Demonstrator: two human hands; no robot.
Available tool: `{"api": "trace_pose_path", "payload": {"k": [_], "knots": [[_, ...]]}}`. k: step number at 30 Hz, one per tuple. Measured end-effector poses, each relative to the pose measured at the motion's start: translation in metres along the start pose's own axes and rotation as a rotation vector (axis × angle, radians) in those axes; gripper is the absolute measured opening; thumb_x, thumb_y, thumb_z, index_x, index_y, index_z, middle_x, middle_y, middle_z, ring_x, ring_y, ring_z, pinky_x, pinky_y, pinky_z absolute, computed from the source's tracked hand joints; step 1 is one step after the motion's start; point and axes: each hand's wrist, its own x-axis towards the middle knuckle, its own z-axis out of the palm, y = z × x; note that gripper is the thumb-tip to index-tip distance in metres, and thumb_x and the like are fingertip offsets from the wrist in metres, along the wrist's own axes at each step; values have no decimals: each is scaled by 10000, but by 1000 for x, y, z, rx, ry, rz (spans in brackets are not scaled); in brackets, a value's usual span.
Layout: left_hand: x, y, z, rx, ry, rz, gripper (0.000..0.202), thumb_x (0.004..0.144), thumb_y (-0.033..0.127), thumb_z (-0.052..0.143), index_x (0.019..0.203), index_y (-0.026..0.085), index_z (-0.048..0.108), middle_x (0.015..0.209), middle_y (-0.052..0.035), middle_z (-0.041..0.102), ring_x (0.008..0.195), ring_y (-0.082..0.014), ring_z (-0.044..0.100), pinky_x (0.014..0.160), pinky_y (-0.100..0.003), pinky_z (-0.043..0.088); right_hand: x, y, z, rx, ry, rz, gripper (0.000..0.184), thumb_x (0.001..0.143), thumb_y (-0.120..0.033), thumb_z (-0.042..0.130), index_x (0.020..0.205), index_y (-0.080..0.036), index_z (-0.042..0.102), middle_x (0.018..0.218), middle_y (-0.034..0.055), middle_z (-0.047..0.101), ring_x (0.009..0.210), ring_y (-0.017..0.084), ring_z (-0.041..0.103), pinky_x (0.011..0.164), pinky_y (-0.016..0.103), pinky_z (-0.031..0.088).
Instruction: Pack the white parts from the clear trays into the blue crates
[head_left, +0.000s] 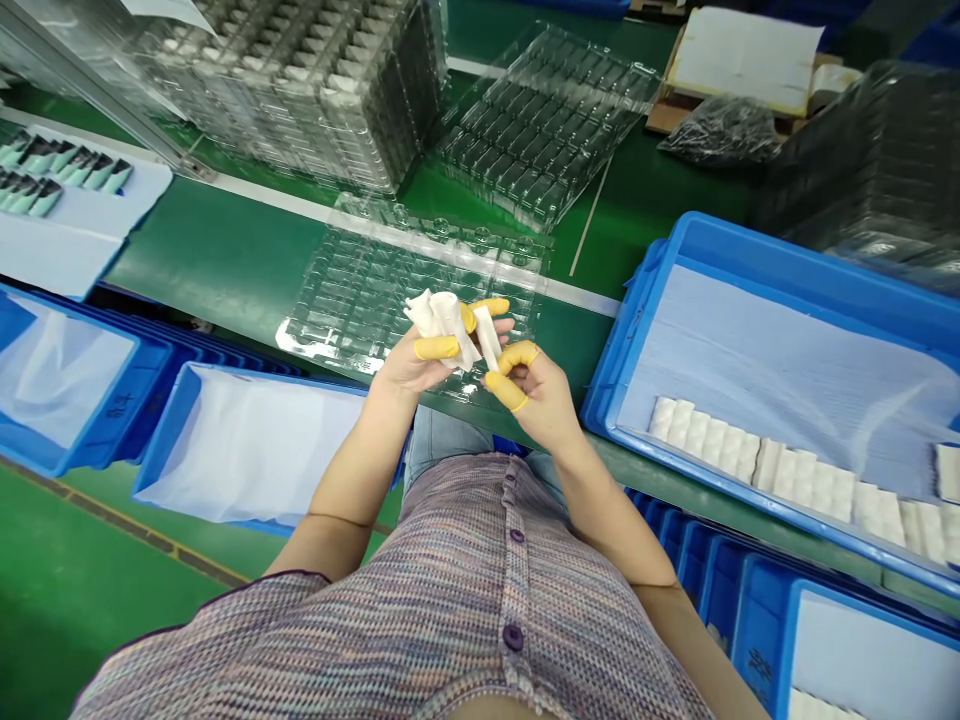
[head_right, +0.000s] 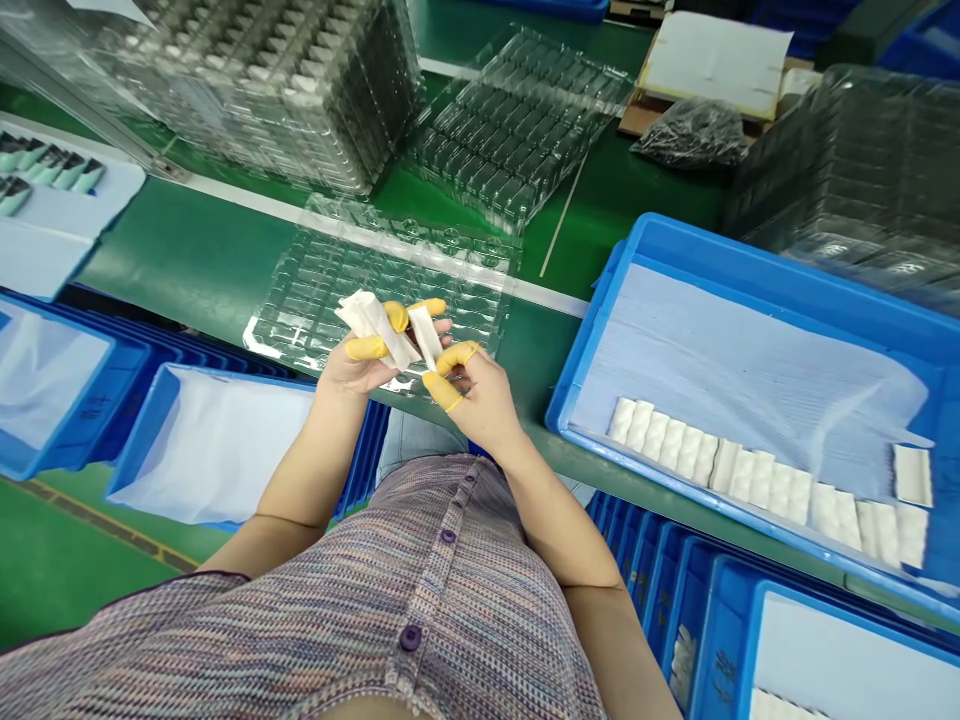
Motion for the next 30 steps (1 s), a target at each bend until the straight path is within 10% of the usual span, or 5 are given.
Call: {"api": "trace_pose_path", "payload": {"k": [13,18,25,30], "knots": [[-6,-9,4,6,-7,-70,514,479,421,981,782,206,626,1017,-100,754,1149,-426,712,829,-515,652,5,11,6,337,8,259,653,752,-875,669,733,-224,626,633,6,681,623,209,723,612,341,624],[-5,-10,1,-5,38,12,512,472,432,994,799,220,663,1083,-84,757,1231,-395,689,978,-503,621,-2,9,3,464,-105,245,558,700,-720,842,811,-230,597,751,-2,710,656,169,715,621,315,635],[-4,-11,4,61,-8,-32,556,489,469,1008,882,215,707,1279,-124,737,1302,-452,643,1026,-589,590,-7,7,1,-149,141,-100,235,822,-417,801,816,-242,645,945,33,664,836,177,676,712,319,632],[1,-10,-6,-19,22,18,551,462,466,1017,839,218,701,1220,-109,750,1219,-409,694,1050,-578,587,-8,10,0,424,2,170,442,831,-534,800,1088,-275,550,1073,5,690,771,140,734,687,302,665]]}}
